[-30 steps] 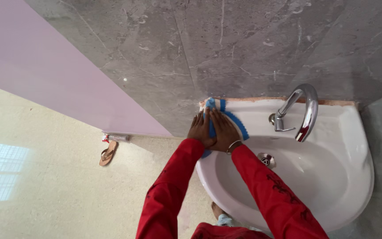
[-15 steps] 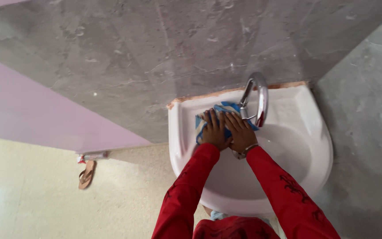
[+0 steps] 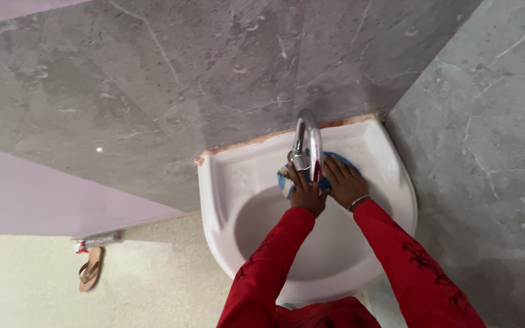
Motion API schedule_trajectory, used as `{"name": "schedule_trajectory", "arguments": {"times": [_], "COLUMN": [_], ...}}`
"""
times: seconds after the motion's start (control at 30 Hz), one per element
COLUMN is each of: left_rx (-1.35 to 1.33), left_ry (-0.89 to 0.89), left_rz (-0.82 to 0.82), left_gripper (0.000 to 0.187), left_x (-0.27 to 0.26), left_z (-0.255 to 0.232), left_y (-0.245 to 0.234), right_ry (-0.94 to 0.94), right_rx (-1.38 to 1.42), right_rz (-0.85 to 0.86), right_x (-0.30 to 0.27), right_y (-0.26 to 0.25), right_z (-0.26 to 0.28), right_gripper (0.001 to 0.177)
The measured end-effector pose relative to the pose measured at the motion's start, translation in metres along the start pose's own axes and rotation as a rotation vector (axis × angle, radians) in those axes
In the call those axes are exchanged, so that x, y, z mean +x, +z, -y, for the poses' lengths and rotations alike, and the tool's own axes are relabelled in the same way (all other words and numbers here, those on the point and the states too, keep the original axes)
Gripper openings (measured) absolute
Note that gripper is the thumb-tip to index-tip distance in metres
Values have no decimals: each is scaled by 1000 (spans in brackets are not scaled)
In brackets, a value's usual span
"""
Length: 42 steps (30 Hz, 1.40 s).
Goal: The person wipes the interior and rim of a white wall-mounted sink using a blue and white striped cloth. The person repeatedly scrubs the basin, faucet, and drain area, occasionally wringing the cloth.
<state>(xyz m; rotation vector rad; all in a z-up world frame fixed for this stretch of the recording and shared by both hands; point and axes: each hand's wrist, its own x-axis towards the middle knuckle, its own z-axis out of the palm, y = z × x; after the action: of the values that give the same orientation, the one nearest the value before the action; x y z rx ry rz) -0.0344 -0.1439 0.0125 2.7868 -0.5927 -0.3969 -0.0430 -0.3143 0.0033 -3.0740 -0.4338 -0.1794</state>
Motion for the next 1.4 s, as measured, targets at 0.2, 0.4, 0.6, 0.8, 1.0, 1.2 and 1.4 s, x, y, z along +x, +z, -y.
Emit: {"name": "schedule_trajectory", "arguments": {"times": [0.2,0.4,0.6,0.8,1.0,1.2,1.4], "left_rx": [238,169,-1,-31,-358,-678,-435], "left_ry": [156,235,206,131,86,134,111], "left_rz": [-279,-91,-179,-323,-355,-89,-316], "left_gripper": [84,86,74,60,62,71,39], "left_x": [32,69,61,29,-2,-23,-17], "left_z": [-43,-55,-53,-70,-104,-129,-124], "left_y": [29,2,-2,40,119,163,140], "right_ry": [95,97,95,56,105,147,47], "right_rx": [-351,-346,-169,-389,-252,-101,-28], "right_rz": [-186,-180,82,510,705,715,393], "right_x": [3,20,0,-30,-72,-118,-146], "right_y": [21,27,-22,-84,-121,-91,-60], "right_z": [-39,-74,-73,-54,-38,-56,-78], "right_gripper": [57,65,116,165,167,126,44]}}
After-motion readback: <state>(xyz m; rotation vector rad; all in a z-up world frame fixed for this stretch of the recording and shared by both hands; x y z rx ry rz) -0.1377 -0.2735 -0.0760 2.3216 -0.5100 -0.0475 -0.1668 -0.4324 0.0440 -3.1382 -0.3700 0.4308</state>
